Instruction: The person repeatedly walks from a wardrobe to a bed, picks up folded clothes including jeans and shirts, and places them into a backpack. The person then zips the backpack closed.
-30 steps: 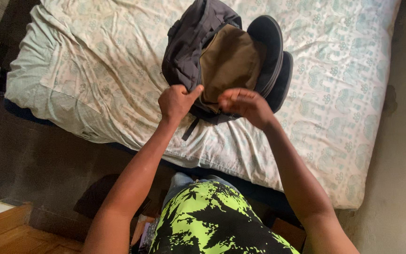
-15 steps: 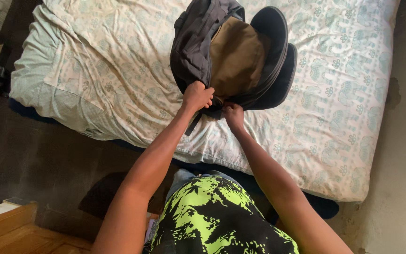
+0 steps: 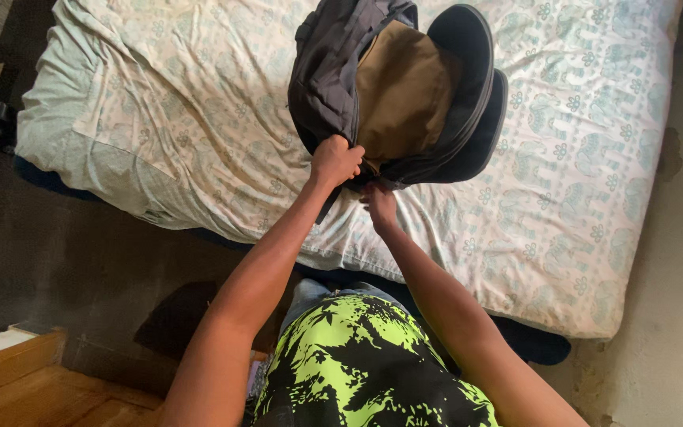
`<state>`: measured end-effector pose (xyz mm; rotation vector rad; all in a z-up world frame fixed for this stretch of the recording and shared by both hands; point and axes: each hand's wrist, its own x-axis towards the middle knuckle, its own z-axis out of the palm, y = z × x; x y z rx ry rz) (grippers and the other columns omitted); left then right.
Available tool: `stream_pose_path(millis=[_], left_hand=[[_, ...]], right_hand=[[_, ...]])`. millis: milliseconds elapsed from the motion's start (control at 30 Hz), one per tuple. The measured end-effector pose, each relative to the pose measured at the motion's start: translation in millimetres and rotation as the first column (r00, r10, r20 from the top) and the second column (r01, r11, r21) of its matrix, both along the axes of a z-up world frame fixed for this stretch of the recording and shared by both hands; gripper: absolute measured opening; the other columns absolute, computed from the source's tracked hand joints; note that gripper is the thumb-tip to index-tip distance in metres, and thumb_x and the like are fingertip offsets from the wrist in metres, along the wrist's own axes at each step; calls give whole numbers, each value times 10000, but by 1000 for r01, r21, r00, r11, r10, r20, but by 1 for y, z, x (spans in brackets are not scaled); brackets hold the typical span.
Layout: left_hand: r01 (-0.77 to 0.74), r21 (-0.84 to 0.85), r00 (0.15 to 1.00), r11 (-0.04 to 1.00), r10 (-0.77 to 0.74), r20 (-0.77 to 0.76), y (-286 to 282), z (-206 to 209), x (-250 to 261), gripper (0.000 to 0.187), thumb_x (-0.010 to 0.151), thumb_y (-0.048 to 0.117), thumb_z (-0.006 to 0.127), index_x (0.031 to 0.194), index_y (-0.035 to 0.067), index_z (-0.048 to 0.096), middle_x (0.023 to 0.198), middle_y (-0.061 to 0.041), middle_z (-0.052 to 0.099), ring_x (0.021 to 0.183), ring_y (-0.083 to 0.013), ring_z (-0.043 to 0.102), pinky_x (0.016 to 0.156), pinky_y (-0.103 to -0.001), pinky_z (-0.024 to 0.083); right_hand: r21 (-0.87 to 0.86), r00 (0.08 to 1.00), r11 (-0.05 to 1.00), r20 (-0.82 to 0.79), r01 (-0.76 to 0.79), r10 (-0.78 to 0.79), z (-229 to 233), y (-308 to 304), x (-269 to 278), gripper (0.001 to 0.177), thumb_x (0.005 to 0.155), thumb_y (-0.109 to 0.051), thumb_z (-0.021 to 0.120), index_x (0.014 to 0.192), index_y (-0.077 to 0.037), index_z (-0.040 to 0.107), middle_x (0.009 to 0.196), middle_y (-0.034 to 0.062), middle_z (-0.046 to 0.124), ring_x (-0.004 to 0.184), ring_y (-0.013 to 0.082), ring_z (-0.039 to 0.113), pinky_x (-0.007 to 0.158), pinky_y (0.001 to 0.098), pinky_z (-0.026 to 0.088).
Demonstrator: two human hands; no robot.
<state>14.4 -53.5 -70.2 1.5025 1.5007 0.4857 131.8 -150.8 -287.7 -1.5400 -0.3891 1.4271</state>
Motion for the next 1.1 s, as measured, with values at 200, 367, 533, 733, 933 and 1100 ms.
stream_pose_path(millis=[200, 367, 533, 733, 933, 1100], left_hand=[[10, 40, 1000, 999, -10, -11, -2, 5, 3, 350, 813, 245, 623, 636, -46, 700, 559, -139, 696, 480, -232, 699, 553, -363, 592], [22, -20, 999, 1000, -22, -27, 1, 5, -2, 370, 820, 250, 614, 631, -60, 690, 582, -142, 703, 499, -238, 706, 548, -365, 609], [56, 48, 997, 997, -54, -51, -4, 5, -4, 370, 812, 268, 604, 621, -31, 709, 561, -131, 702, 507, -232, 713, 585, -355, 590], [65, 34, 992, 997, -61, -109, 2, 7, -8, 366, 802, 265, 609, 587, -14, 707, 555, -123, 710, 501, -227, 698, 583, -356, 565], [48, -2, 998, 999, -48, -34, 0, 8, -10, 366, 812, 237, 593, 607, -55, 678, 568, -148, 703, 485, -229, 691, 549, -361, 581], [42, -33, 999, 999, -41, 11, 0, 9, -7, 350, 796, 217, 590, 604, -64, 670, 566, -158, 699, 492, -230, 705, 562, -356, 604]], right_hand=[[89, 927, 993, 374, -73, 35, -5, 15, -10, 316, 1010, -256, 540, 1128, -27, 724, 937, 95, 784, 748, 221, 719, 649, 344, 554], [-62, 988, 986, -10, -155, 155, -10, 12, -12, 366, 1034, -335, 443, 1205, -59, 612, 972, 92, 741, 689, 244, 740, 559, 366, 520], [-83, 997, 996, 58, -38, 43, 1, 20, -31, 354, 1015, -319, 442, 1224, -67, 577, 1003, 118, 722, 672, 266, 750, 504, 366, 527], [59, 958, 990, 248, 130, -141, 16, 18, -53, 371, 1007, -232, 498, 1294, 3, 497, 1068, 149, 701, 729, 222, 742, 542, 340, 623], [76, 965, 965, 64, 250, -254, 2, 28, -33, 308, 988, -138, 469, 1136, 63, 650, 925, 160, 769, 667, 246, 729, 512, 346, 521], [-35, 925, 942, 205, 332, -319, -9, 36, -29, 240, 957, -172, 624, 1000, 44, 719, 867, 164, 777, 677, 233, 744, 551, 335, 542]])
